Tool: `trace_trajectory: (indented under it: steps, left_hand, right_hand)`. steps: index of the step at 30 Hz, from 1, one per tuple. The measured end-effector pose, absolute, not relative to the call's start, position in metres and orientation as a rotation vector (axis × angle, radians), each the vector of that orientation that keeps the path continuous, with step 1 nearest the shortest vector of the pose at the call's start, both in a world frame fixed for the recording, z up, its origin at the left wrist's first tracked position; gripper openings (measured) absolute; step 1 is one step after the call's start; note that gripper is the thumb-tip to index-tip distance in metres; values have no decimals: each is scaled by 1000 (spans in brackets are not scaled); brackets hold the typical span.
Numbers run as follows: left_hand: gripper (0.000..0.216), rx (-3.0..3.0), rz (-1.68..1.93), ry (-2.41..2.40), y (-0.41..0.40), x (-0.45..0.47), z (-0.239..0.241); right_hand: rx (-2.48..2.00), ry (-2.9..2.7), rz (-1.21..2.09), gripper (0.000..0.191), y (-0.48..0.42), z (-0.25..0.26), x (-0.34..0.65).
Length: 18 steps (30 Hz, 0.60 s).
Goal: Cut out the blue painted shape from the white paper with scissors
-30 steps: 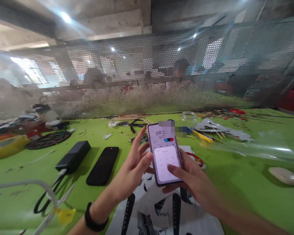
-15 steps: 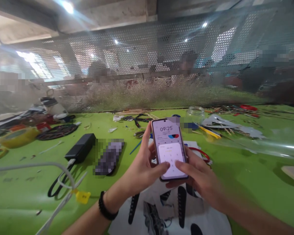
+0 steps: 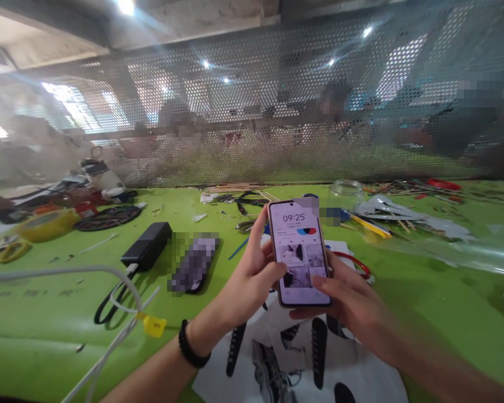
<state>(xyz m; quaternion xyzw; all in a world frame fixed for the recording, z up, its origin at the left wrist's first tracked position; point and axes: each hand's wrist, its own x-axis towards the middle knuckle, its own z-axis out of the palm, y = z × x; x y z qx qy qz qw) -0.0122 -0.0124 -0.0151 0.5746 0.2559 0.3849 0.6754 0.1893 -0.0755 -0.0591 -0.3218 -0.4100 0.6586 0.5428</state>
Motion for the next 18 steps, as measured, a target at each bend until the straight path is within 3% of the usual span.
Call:
trace_trajectory:
  steps: [6,10,18]
  left_hand:
    - [93,1242,884,617,-4,-15,-25]
    - [92,1206,903,592,-4,-16,-30]
    - [88,1234,920,617,-5,-15,-29]
  right_hand:
    - [-807,-975,1561,48,-77,-56,188]
    - [-816,-946,1550,47,-77,-55,187]
    - [-822,-855,1533,69,-77,-59,183]
